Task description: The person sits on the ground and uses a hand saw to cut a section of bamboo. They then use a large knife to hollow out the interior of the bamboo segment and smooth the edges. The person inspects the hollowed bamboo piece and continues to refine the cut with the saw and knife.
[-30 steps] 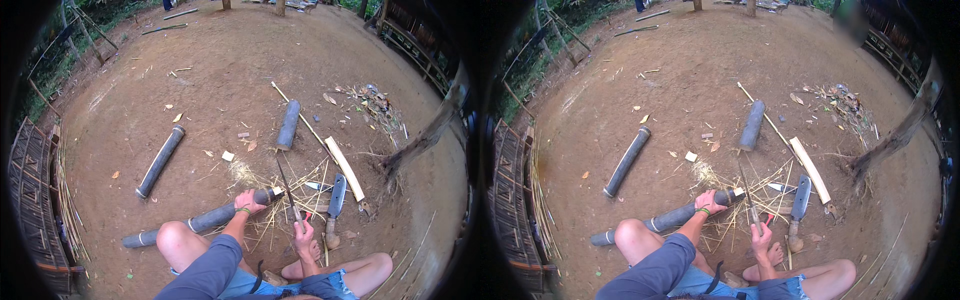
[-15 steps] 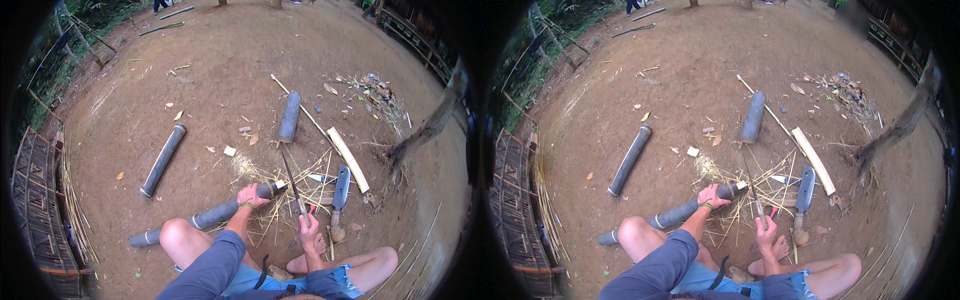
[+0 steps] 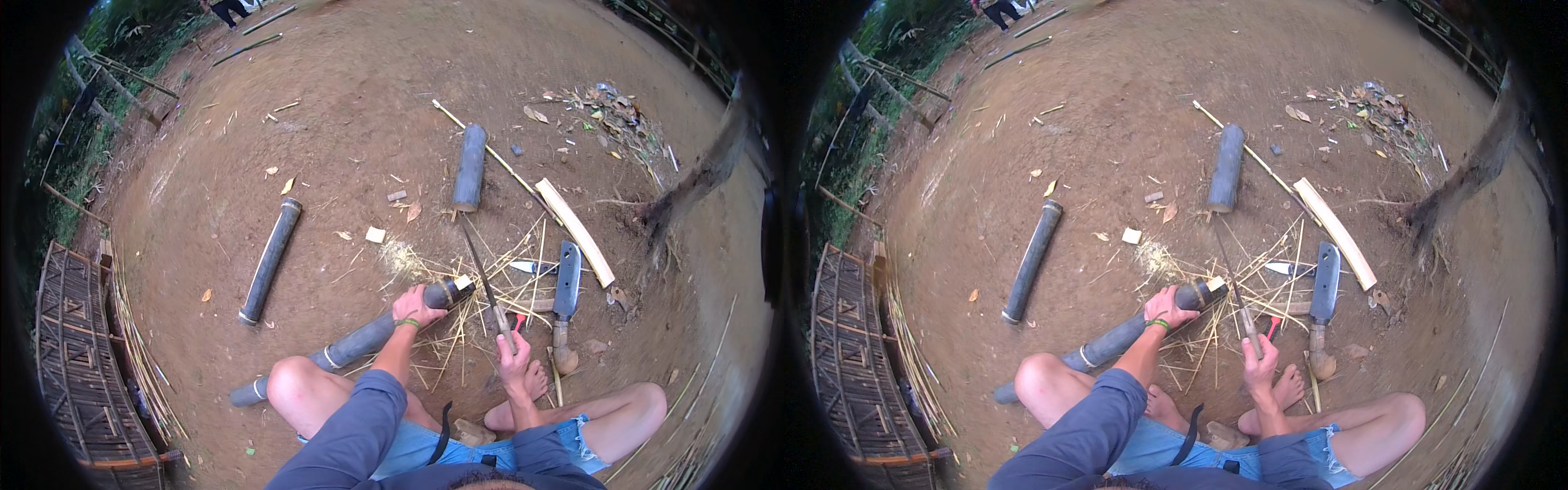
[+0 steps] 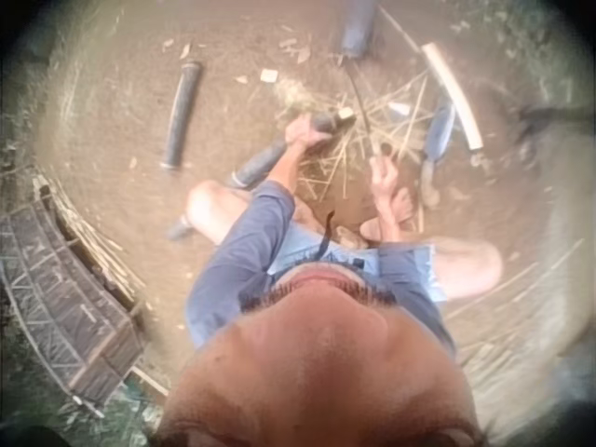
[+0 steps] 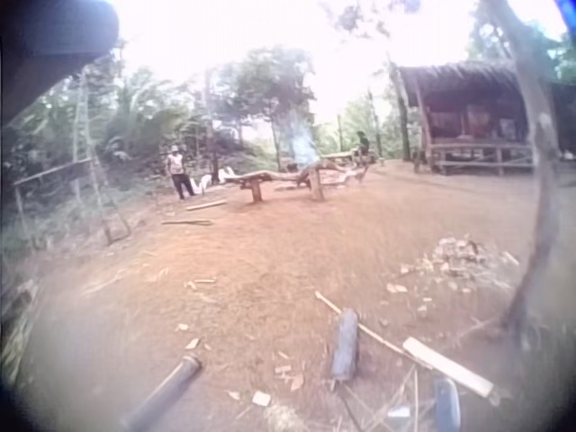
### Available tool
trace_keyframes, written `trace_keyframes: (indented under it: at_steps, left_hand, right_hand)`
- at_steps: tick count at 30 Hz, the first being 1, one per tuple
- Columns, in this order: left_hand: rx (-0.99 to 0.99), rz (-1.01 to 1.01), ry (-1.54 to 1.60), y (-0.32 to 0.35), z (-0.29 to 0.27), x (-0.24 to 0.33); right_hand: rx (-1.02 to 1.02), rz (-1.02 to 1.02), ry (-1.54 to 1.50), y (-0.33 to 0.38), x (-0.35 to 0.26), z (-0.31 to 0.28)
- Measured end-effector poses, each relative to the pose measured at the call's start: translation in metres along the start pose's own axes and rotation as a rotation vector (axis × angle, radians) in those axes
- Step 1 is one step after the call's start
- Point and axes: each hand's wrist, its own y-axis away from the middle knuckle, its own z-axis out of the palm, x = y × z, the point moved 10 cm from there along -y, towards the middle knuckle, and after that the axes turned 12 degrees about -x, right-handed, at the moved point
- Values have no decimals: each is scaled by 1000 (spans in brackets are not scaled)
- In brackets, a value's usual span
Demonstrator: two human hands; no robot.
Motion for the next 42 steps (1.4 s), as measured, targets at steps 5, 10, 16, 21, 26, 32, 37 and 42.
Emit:
trace_keyframes:
  at_steps: [5, 10, 16, 21, 26, 32, 37, 42]
  left_hand:
    - [-40, -5, -18, -10, 3, 0]
    - [29, 18, -23, -14, 10, -9]
    - [11, 7, -55, -14, 5, 0]
    - [-64, 15, -24, -25, -2, -1]
    - [-34, 93, -2, -37, -17, -5]
    - [-36, 114, -12, -44, -20, -8]
    - [4, 157, -19, -42, -21, -4]
    - [25, 109, -70, -31, -18, -6]
  right_hand:
    - [51, 35, -11, 2, 16, -10]
    - [123, -23, 36, 10, -5, -10]
    - [9, 43, -4, 3, 7, -10]
    - [-9, 19, -23, 3, 2, -5]
    - [-3, 53, -34, 3, 3, -6]
    - [6, 56, -4, 2, 3, -7]
    - [59, 114, -14, 7, 17, -12]
    - [60, -68, 497, -7, -52, -21]
